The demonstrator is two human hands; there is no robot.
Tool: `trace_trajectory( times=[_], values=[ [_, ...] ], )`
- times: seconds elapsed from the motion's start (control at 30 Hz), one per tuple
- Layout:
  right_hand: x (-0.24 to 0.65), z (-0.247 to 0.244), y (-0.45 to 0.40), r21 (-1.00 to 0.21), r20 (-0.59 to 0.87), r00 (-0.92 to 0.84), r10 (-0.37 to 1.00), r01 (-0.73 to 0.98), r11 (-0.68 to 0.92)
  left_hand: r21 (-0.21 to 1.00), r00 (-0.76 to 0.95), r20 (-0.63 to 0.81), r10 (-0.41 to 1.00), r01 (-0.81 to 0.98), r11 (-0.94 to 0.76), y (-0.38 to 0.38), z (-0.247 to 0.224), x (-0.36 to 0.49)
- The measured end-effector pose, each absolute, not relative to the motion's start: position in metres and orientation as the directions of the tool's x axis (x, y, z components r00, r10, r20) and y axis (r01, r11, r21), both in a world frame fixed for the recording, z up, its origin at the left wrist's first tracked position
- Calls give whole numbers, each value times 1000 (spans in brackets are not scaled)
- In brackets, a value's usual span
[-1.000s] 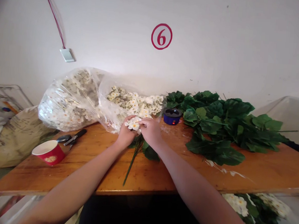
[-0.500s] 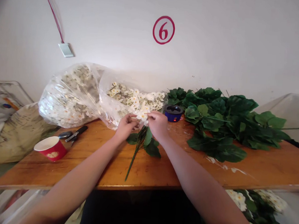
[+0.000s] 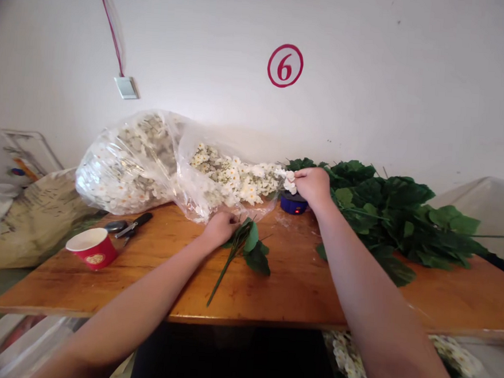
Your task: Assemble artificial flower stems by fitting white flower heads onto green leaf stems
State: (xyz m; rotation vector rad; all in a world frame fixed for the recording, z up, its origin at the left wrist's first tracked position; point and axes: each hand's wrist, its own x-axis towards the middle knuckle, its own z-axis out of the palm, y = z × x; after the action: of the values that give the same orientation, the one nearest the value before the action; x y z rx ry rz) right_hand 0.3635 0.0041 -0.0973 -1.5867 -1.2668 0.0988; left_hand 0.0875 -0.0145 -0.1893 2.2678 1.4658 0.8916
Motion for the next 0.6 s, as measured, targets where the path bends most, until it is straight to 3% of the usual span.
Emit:
trace_trajectory(
  times=[0.13, 0.27, 0.4, 0.6],
  values=[
    [385, -80, 27, -538, 497, 331, 802, 843, -14, 494, 279, 438, 855, 719, -488, -22, -183, 93],
    [394, -88, 46, -349, 473, 216, 854, 936, -44, 477, 256, 437, 862, 747, -463, -28, -186, 100],
    [396, -104, 51, -307, 455, 211, 865, 949, -70, 462, 289, 421, 860, 747, -478, -30, -191, 105],
    [395, -113, 47, -269, 452, 192, 871, 960, -73, 453, 289, 508, 812, 712, -536, -32, -192, 106]
  ],
)
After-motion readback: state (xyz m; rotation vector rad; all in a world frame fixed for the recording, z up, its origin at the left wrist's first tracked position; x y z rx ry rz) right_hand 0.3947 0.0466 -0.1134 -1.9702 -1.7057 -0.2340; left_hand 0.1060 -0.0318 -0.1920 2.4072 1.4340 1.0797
